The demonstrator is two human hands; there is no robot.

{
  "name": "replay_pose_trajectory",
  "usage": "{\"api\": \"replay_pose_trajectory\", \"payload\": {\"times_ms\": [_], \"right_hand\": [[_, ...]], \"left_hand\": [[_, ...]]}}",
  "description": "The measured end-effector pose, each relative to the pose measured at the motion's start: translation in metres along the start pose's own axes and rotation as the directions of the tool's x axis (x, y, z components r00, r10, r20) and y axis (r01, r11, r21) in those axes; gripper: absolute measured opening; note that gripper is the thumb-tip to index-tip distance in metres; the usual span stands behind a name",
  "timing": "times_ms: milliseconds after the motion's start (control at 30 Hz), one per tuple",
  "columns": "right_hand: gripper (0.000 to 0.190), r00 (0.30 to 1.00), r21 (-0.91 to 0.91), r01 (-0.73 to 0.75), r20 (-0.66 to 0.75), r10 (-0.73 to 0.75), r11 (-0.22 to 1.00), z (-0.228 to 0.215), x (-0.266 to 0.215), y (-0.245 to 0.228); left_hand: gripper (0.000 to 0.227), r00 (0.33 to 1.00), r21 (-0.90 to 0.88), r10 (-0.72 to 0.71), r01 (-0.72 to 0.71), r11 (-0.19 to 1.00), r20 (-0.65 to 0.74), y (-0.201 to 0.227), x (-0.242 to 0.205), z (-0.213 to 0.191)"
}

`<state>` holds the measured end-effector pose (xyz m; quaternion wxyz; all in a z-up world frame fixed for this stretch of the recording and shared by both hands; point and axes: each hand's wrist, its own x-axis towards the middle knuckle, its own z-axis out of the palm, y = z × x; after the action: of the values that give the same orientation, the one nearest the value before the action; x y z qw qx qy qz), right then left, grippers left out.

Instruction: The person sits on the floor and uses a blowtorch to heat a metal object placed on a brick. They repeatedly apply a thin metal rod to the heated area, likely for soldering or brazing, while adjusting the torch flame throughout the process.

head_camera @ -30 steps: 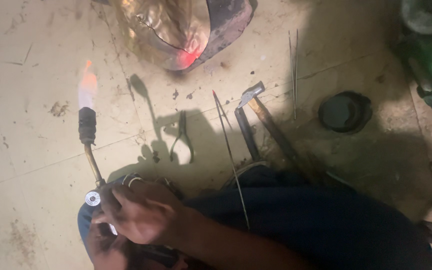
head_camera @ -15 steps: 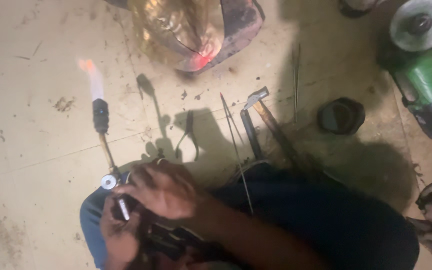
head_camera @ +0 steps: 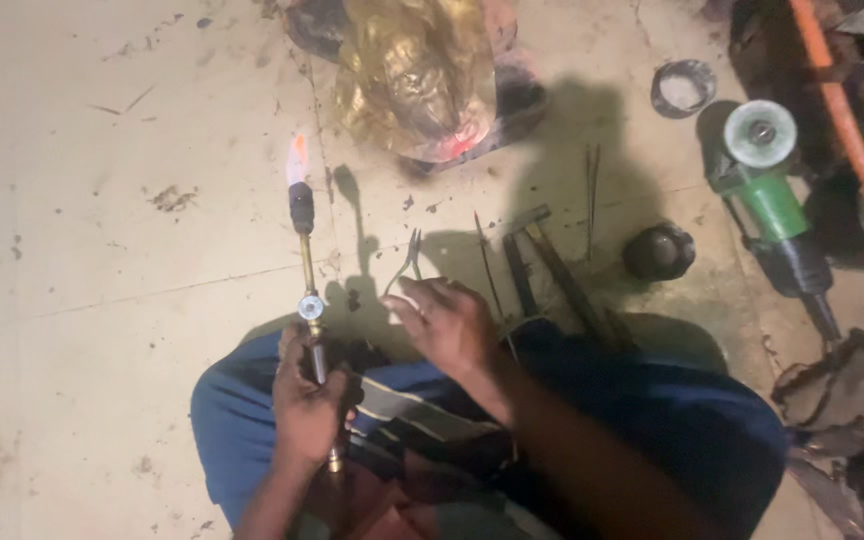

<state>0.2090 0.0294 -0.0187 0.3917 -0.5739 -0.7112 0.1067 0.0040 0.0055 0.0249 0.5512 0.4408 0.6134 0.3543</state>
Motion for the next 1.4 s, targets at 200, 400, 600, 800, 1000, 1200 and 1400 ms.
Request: {"api": "replay_pose_trajectory", "payload": {"times_ms": [200, 400, 600, 800, 1000, 1200, 1400], "right_hand": [[0.025, 0.909, -0.193, -0.399, 0.041, 0.414, 0.896, -0.056, -0.038, 0.012], [0.034, 0.851, -0.418, -0.431, 0.106, 0.514, 0.799, -0.088, -0.077, 0.001], [0.045, 0.870, -0.606, -0.354, 0.066, 0.489, 0.712, -0.076, -0.087, -0.011], [0.038, 0.693, -0.625, -0.395, 0.280, 0.665, 0.674, -0.075, -0.086, -0.008], [0.027, 0.892, -0.411, -0.415, -0.008, 0.452, 0.812, -0.093, -0.089, -0.020], [0.015, 0.853, -0.518, -0.478, -0.081, 0.516, 0.709, -0.122, -0.055, 0.048], [0.025, 0.964, -0.497, -0.261, -0.081, 0.255, 0.828, -0.089, -0.055, 0.176]], "left_hand": [[0.033, 0.999, -0.063, -0.026, 0.029, 0.998, 0.041, -0.007, -0.001, -0.004], [0.029, 0.986, -0.168, 0.094, -0.070, 0.983, 0.136, -0.011, 0.003, -0.007], [0.030, 0.991, -0.091, -0.018, 0.030, 0.995, 0.131, -0.005, 0.003, -0.013], [0.029, 0.988, -0.175, -0.004, 0.031, 0.984, 0.152, -0.006, 0.001, -0.014], [0.031, 0.990, -0.142, -0.001, 0.021, 0.990, 0.138, -0.006, 0.001, -0.013], [0.030, 0.994, -0.059, -0.026, 0.033, 0.998, 0.108, -0.008, 0.000, -0.012], [0.034, 0.994, -0.065, -0.023, 0.030, 0.997, 0.110, -0.010, 0.001, -0.012]]}}
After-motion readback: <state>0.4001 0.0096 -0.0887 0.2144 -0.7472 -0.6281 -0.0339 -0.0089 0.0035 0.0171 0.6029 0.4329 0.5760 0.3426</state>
